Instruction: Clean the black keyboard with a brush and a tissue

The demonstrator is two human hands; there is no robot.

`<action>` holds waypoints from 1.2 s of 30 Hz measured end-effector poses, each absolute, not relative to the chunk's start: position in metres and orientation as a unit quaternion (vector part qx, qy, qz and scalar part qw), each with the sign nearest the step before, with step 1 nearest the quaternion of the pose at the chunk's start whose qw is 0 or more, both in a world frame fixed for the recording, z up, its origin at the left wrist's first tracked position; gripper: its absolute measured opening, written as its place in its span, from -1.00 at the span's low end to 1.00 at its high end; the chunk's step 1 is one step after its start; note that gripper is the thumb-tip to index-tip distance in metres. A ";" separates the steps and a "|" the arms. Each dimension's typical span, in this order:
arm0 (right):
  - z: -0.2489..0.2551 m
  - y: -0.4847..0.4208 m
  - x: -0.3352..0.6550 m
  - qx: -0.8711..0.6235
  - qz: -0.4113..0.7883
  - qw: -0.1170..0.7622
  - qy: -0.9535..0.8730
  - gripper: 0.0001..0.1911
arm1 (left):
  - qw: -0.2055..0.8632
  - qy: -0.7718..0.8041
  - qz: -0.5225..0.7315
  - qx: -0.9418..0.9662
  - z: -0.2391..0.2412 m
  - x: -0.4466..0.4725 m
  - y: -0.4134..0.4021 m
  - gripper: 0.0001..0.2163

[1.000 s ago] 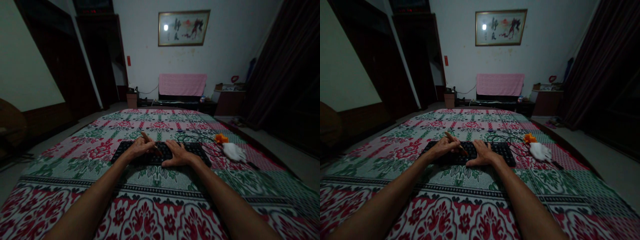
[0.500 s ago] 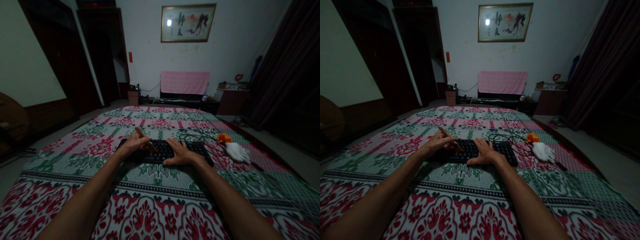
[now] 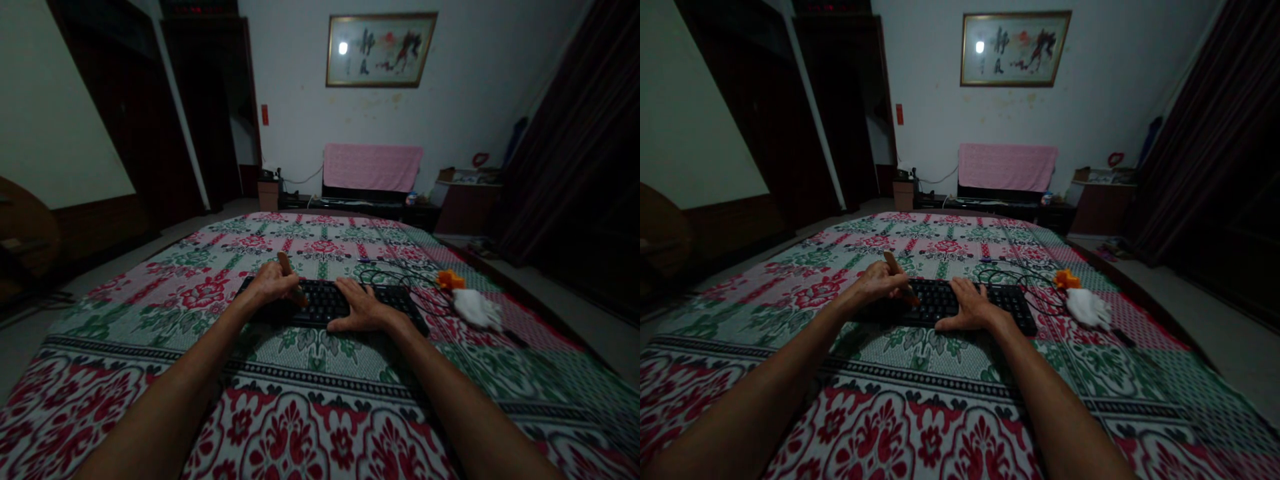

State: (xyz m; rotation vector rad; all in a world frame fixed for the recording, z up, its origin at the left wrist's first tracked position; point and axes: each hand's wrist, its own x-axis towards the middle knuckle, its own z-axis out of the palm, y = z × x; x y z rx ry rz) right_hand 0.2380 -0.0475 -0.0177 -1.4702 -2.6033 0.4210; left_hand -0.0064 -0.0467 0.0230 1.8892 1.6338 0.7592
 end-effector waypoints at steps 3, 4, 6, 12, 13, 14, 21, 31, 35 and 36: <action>-0.017 -0.048 0.238 -0.486 0.142 0.057 -0.860 0.25 | 0.269 0.593 0.292 0.700 0.022 -0.005 -0.046 -0.73; -0.017 -0.048 0.238 -0.487 0.142 0.055 -0.860 0.25 | 0.271 0.588 0.295 0.703 0.021 -0.005 -0.045 -0.72; -0.016 -0.048 0.238 -0.488 0.144 0.053 -0.859 0.26 | 0.273 0.587 0.297 0.702 0.021 -0.006 -0.046 -0.73; -0.019 -0.047 0.239 -0.485 0.152 0.060 -0.859 0.26 | 0.277 0.609 0.299 0.681 0.028 -0.009 -0.050 -0.79; -0.019 -0.046 0.240 -0.484 0.152 0.061 -0.860 0.25 | 0.278 0.608 0.303 0.680 0.029 -0.008 -0.051 -0.79; -0.020 -0.046 0.240 -0.484 0.152 0.063 -0.860 0.25 | 0.280 0.605 0.309 0.678 0.029 -0.007 -0.052 -0.79; -0.019 -0.046 0.240 -0.480 0.150 0.063 -0.862 0.23 | 0.268 0.621 0.291 0.676 0.031 -0.006 -0.053 -0.79; -0.016 -0.049 0.239 -0.487 0.149 0.055 -0.858 0.27 | 0.246 0.647 0.336 0.639 0.036 -0.011 -0.048 -0.78; -0.018 -0.048 0.239 -0.486 0.150 0.057 -0.859 0.27 | 0.252 0.611 0.346 0.666 0.023 -0.002 -0.049 -0.74; -0.018 -0.047 0.239 -0.485 0.150 0.058 -0.860 0.26 | 0.248 0.608 0.343 0.672 0.022 -0.002 -0.049 -0.73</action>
